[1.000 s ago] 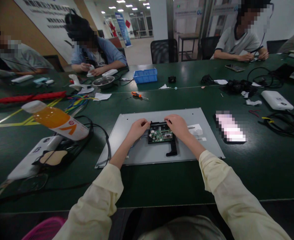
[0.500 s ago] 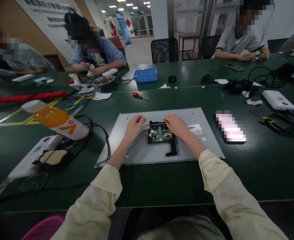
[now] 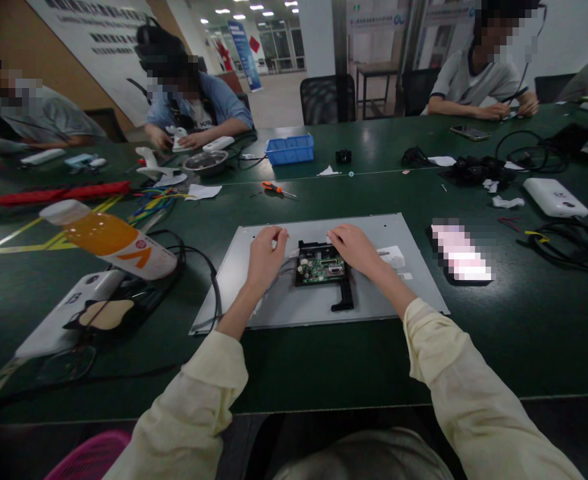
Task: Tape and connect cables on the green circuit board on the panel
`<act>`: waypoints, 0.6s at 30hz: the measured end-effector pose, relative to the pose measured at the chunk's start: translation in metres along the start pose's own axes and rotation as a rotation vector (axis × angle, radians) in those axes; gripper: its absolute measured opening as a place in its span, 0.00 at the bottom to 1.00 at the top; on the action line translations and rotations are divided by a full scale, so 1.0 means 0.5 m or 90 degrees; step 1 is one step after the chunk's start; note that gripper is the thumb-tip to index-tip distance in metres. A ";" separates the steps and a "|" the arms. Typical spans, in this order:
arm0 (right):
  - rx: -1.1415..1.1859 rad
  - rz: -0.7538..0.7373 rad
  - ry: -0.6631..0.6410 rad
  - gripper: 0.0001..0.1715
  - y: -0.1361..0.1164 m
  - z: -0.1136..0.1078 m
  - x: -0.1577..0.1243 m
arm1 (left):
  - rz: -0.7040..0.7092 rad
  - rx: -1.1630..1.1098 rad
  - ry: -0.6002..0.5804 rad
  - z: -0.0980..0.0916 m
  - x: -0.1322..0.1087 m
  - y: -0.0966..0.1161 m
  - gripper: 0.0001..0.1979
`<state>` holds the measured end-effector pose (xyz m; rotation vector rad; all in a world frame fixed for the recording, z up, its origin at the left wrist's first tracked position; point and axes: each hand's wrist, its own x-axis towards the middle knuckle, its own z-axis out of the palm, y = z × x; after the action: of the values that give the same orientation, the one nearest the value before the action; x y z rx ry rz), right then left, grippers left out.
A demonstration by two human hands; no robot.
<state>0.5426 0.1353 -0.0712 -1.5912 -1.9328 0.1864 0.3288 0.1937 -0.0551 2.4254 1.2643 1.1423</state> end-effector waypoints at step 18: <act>-0.133 0.289 -0.197 0.21 0.096 -0.150 -0.124 | 0.086 0.169 -0.130 -0.019 -0.029 0.074 0.07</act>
<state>0.6281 0.0702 -0.0575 -2.2416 -1.8254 0.4520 0.3402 0.1576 -0.0388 2.7729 1.2738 0.7699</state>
